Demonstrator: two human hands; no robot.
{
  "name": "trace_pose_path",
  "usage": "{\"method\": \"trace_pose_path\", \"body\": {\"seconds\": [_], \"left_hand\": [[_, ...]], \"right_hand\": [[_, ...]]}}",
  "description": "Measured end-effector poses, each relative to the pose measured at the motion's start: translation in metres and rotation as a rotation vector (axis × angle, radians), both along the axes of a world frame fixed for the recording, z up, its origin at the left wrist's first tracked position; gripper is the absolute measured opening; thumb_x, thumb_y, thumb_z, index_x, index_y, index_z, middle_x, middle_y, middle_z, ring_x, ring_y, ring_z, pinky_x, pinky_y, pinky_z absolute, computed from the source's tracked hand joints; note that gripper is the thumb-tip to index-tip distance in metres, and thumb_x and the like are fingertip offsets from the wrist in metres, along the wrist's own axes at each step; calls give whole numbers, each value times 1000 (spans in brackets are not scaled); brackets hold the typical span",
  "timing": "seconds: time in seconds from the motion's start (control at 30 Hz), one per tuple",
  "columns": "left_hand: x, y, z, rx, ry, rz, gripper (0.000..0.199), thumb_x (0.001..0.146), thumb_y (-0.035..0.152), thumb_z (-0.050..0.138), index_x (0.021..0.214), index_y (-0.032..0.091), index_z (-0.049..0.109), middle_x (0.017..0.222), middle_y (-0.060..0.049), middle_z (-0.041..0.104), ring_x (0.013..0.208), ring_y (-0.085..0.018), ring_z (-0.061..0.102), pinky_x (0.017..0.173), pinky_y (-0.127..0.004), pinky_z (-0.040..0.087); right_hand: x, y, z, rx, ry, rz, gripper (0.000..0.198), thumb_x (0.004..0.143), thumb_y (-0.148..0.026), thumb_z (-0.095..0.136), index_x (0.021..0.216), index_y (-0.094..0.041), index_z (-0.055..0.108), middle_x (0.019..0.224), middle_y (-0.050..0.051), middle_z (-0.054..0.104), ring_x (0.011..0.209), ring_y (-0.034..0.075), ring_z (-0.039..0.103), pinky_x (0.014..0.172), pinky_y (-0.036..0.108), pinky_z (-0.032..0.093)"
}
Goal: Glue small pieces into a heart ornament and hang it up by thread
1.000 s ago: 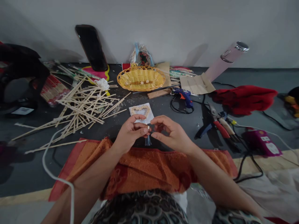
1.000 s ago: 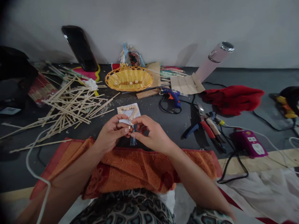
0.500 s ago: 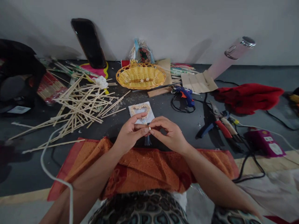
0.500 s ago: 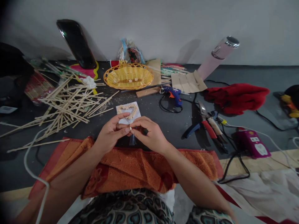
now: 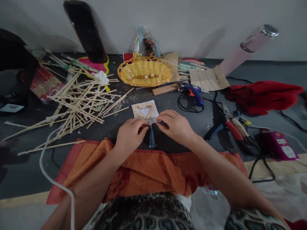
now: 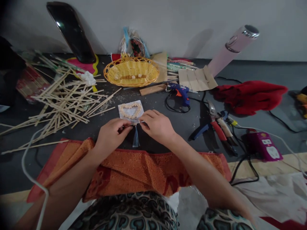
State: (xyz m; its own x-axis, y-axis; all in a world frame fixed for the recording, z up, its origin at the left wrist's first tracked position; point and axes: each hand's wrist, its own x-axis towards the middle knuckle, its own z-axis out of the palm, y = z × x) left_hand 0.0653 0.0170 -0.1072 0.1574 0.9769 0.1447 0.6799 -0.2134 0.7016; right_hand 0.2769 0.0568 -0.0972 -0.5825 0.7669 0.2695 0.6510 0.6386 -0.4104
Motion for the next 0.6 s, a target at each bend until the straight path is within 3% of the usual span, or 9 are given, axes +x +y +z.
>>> {"method": "trace_pose_path", "body": {"seconds": [0.13, 0.6], "left_hand": [[3, 2, -8, 4, 105, -52, 19, 87, 26, 59, 104, 23, 68, 94, -6, 70, 91, -24, 62, 83, -34, 46], [8, 7, -12, 10, 157, -45, 20, 92, 25, 52, 102, 25, 68, 99, -6, 71, 92, -23, 64, 81, -33, 46]], "right_hand": [[-6, 2, -8, -8, -128, 14, 13, 91, -20, 55, 96, -19, 67, 99, 8, 68, 94, 21, 59, 84, 34, 48], [-12, 4, -14, -40, -130, 36, 17, 94, -22, 53, 103, -17, 66, 102, 9, 68, 97, 22, 56, 85, 37, 47]]}}
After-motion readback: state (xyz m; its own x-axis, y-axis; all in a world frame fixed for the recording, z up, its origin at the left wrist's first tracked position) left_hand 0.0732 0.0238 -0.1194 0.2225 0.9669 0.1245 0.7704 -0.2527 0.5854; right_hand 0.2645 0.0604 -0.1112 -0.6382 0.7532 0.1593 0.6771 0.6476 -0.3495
